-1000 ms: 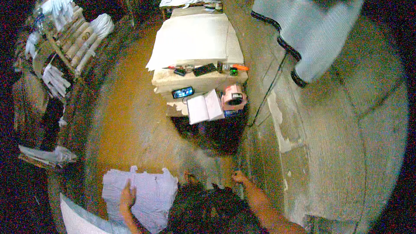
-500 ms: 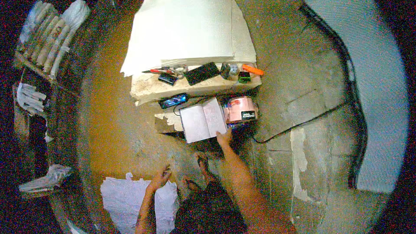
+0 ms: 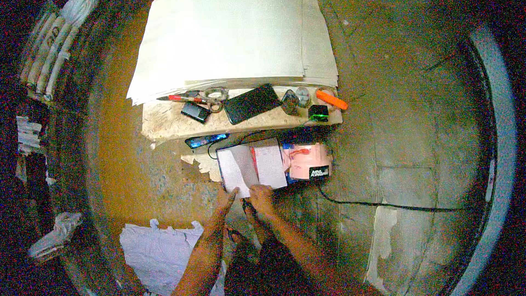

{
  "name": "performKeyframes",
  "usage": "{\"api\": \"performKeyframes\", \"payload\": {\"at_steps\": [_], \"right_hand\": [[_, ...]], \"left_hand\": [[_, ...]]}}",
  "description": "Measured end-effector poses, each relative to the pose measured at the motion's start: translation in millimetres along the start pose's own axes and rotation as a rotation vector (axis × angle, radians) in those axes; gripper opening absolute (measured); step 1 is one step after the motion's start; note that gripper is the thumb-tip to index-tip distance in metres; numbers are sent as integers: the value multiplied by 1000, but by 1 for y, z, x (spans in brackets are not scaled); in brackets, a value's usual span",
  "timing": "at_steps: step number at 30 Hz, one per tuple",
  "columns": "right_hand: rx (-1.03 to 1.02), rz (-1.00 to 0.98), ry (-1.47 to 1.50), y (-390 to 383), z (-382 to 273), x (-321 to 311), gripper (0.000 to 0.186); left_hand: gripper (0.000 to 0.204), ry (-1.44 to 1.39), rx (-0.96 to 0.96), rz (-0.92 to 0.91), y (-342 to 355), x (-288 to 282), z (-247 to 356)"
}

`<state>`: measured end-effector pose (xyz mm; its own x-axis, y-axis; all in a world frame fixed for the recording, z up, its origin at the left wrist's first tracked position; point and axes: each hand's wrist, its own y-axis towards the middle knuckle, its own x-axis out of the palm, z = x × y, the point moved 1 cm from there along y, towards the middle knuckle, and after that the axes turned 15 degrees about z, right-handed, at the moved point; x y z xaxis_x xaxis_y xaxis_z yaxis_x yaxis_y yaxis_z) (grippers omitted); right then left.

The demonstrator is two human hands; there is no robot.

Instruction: The person uses shears to cut red and white printed fabric pieces on a large worktable. They repeatedly separate stacked sheets, cut along printed outlines, and stack the cut pieces. The person also adjusts a nearby machine and writes in a notebook.

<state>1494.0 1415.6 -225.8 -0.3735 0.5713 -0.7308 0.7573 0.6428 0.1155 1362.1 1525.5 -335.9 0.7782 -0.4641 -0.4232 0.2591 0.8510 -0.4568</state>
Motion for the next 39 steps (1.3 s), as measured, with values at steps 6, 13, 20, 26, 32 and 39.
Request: {"api": "performKeyframes", "payload": {"at_steps": [6,13,20,26,32,39], "right_hand": [[277,398,64,-3,48,-6,15],[602,514,190,-33,111,5,11],[566,468,278,-29,107,1,10],[970,415,750,-12,74,-20,36],[1037,-53,1046,-1,76,-27,54],[146,-36,82,31,119,34,30]], "left_hand": [[73,18,-26,-12,-14,-13,37],[55,98,-37,24,-16,-22,83],[56,-112,166,83,-3,-3,27],[50,-182,110,-74,-6,-24,41],[57,-129,-98,-225,-11,-6,61],[59,8,-51,-166,-47,-26,60]]}}
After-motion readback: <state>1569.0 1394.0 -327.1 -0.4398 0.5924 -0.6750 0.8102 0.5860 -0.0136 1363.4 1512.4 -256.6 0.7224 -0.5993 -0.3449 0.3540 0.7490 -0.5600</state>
